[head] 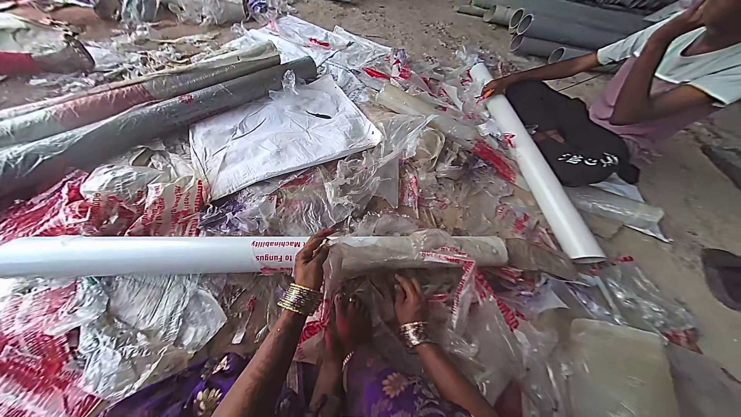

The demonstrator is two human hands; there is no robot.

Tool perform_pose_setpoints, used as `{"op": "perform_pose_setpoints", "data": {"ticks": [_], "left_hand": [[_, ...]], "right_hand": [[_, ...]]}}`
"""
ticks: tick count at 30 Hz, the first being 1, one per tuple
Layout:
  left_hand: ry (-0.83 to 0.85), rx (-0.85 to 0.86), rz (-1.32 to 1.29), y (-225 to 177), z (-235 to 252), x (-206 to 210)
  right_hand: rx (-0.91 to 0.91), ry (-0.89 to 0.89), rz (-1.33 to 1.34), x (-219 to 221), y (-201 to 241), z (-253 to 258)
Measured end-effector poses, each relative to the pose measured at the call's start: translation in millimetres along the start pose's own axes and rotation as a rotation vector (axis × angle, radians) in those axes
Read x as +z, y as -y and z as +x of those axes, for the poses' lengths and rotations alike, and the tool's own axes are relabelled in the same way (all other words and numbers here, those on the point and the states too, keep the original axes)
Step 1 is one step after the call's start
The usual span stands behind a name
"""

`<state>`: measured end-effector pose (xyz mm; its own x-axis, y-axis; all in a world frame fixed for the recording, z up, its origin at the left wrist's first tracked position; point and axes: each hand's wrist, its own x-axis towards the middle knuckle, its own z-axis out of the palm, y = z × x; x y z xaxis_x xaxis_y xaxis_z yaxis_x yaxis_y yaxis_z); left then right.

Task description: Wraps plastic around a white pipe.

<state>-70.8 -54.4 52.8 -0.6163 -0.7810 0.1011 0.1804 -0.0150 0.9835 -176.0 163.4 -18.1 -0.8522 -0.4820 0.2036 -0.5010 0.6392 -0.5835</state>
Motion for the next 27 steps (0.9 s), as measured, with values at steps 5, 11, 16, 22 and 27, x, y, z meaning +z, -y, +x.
{"op": "perform_pose_setpoints", "data": {"ticks": [5,11,16,22,27], "left_hand": [[0.006,-0.021,-0.052,-8,-1,2],[-0.035,-0.029,-0.095,-11,2,-1],[-0.017,-0.002,-0.168,-4,1,-5],[0.022,0.018,-0.178,-10,-2,-7],[0.031,0.031,-0.194,-14,-2,-8]], "right_hand": [[-0.073,0.01,0.047,10,40,42],[0.065,0.305,-0.128,0,3,-3],[-0.025,-0.06,0.061,-2,11,4],[0.092,0.237,0.005,-3,72,69],[0.096,0.242,0.01,1,43,9]]}}
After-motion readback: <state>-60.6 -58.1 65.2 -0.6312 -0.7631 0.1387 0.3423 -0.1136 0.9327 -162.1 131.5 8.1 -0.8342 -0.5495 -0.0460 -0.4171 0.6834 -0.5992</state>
